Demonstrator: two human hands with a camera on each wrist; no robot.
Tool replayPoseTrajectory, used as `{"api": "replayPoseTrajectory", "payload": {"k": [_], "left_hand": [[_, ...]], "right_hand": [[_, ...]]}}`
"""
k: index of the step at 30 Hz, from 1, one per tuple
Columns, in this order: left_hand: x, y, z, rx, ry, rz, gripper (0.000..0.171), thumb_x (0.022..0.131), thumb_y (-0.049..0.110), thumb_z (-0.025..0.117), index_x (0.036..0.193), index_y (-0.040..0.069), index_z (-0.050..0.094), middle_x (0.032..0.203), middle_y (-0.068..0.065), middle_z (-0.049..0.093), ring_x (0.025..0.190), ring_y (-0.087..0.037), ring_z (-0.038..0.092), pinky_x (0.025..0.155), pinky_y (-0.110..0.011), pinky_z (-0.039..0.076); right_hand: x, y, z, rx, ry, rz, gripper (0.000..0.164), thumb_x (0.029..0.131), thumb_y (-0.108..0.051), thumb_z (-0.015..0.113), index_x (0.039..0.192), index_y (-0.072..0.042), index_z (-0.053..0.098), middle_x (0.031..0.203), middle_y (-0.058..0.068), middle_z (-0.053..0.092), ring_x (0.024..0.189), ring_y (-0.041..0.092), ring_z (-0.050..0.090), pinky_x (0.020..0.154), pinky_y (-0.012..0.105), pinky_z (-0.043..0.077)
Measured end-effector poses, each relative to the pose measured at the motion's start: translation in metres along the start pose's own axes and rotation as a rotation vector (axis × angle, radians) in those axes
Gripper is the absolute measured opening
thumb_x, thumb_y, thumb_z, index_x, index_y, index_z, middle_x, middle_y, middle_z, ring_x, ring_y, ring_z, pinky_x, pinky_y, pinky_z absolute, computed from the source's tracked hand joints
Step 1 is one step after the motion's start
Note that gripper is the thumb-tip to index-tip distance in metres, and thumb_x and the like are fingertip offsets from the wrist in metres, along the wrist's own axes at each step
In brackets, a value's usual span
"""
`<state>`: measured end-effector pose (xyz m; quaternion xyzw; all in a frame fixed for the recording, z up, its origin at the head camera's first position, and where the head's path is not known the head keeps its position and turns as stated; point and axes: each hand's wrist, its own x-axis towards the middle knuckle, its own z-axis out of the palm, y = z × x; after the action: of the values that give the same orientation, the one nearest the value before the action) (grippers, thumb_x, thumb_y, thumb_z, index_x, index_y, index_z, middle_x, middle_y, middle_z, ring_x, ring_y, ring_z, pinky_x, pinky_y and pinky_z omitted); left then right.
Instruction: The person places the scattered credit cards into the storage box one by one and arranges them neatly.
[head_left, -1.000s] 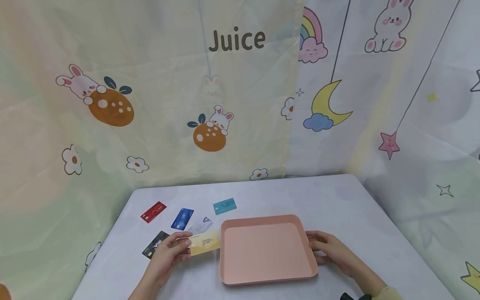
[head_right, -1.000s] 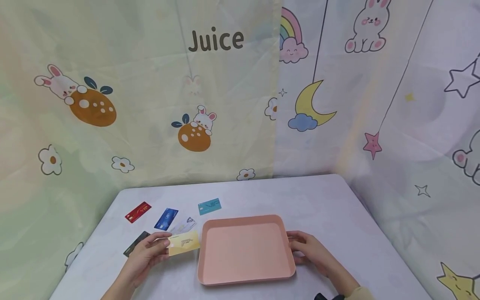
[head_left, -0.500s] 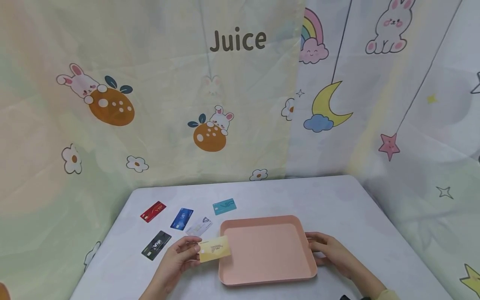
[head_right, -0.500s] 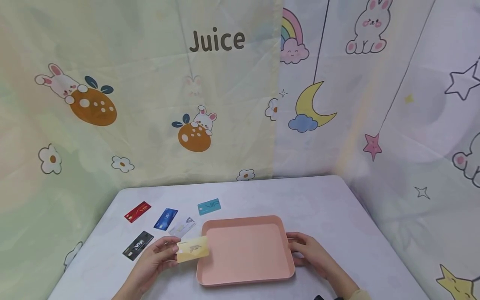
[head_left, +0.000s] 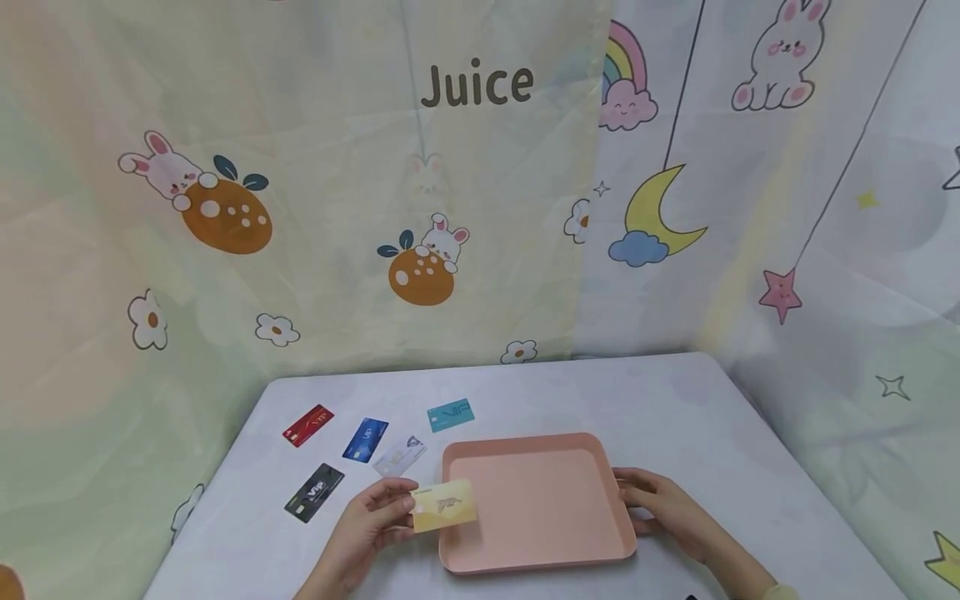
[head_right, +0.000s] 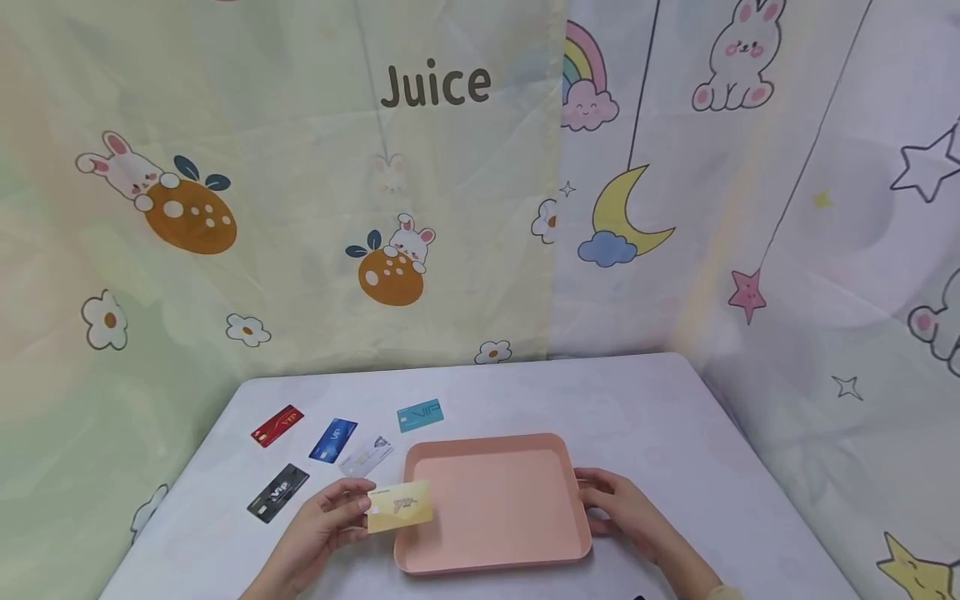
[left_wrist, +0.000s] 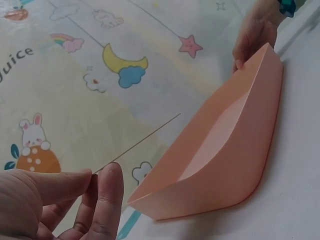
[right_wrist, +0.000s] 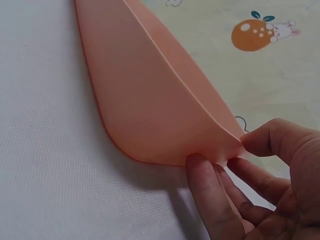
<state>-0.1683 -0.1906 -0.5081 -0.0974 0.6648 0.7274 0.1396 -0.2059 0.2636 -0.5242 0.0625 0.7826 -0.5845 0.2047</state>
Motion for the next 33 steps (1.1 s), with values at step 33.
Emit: {"api": "replayPoseTrajectory", "payload": {"k": [33], "left_hand": [[0.009, 0.009, 0.048, -0.048, -0.147, 0.046, 0.039, 0.096, 0.02, 0.074, 0.128, 0.002, 0.064, 0.105, -0.004, 0.074, 0.087, -0.017, 0.068, 0.078, -0.03, 0.063]], "right_hand": [[-0.002, 0.007, 0.003, 0.07, 0.011, -0.008, 0.065, 0.101, -0.03, 0.066, 0.15, 0.007, 0.044, 0.147, 0.027, 0.053, 0.117, 0.025, 0.066, 0.089, 0.044, 0.061]]}}
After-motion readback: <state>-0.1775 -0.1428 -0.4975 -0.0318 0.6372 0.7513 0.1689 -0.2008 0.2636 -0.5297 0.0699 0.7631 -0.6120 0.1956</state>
